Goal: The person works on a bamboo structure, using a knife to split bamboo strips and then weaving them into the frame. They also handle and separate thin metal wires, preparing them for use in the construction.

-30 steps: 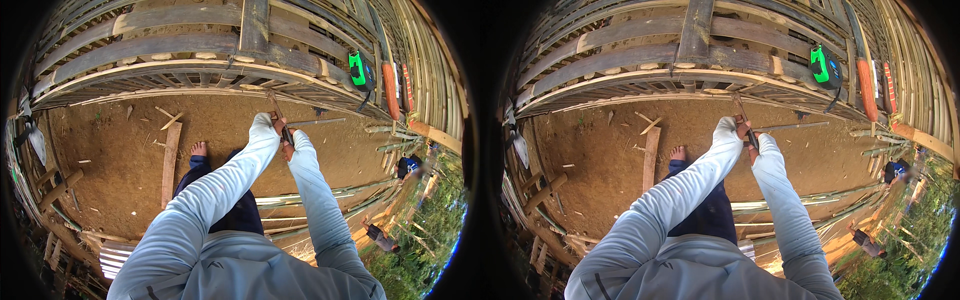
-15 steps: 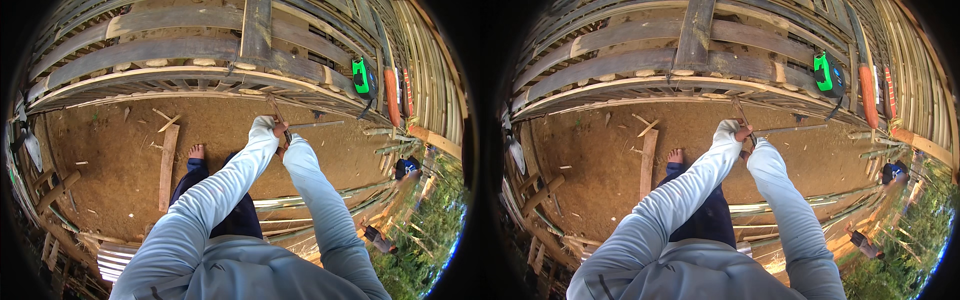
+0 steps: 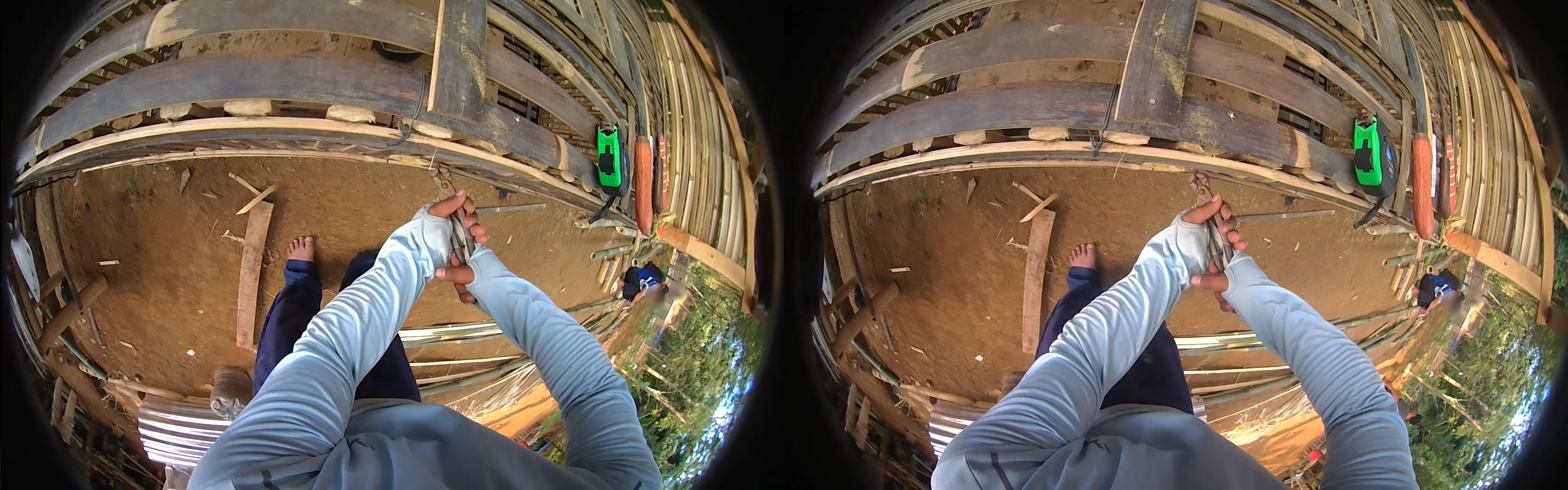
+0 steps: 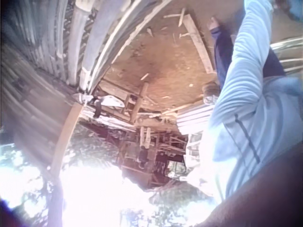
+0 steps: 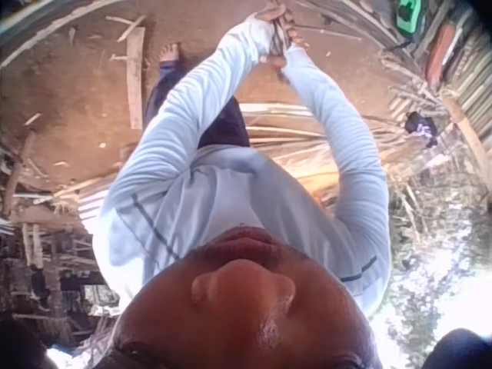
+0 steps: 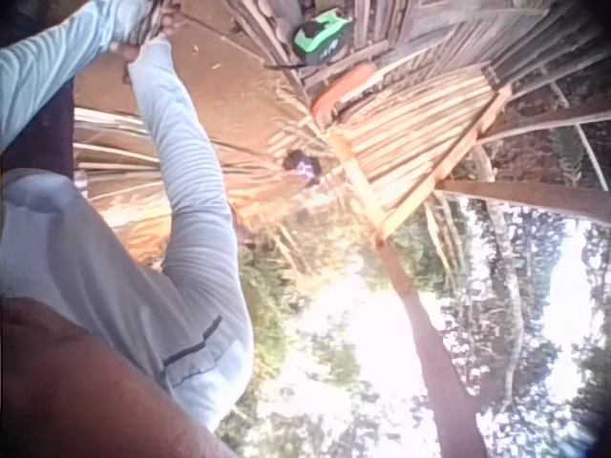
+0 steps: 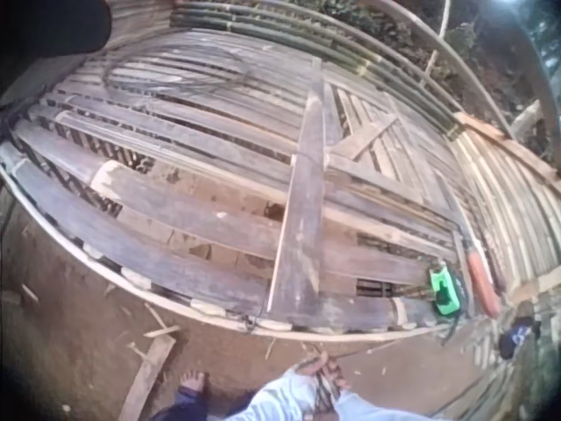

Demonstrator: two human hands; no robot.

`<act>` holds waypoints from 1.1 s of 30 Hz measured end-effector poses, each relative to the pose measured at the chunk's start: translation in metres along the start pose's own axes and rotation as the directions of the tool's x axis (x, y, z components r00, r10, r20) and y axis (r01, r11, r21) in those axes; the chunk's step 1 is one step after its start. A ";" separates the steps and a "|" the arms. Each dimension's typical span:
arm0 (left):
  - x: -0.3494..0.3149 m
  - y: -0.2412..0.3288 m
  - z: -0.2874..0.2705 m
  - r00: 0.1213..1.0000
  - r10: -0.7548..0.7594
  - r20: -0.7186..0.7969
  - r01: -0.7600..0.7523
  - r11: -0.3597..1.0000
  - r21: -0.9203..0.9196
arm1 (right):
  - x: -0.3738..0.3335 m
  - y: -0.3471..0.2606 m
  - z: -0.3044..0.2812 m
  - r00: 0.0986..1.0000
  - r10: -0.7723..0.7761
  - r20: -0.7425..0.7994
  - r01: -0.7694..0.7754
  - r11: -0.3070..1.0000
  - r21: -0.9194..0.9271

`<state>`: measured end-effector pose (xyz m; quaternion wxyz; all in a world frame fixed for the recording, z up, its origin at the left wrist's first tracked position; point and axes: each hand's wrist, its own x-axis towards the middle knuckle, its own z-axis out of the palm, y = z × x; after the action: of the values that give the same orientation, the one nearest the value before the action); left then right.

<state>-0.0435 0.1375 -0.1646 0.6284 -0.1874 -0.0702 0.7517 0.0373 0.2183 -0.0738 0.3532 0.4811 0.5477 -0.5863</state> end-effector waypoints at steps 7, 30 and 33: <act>0.007 0.000 0.025 0.929 0.076 -0.363 0.010 0.974 0.228 | -0.009 -0.006 -0.002 0.989 0.058 0.136 -0.083 0.979 0.186; 0.040 -0.027 0.033 0.569 0.468 -0.677 -0.014 0.828 0.561 | 0.034 0.045 -0.005 0.883 0.024 -0.469 -0.304 0.789 -0.533; 0.038 -0.031 0.029 0.558 0.527 -0.642 0.021 0.764 0.645 | 0.030 0.022 -0.007 0.929 0.070 -0.364 -0.295 0.735 -0.611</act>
<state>-0.0313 0.1841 -0.1342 0.4937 -0.3066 0.4813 0.6561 0.0509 0.2256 -0.1089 0.4631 0.4659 0.7168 -0.2338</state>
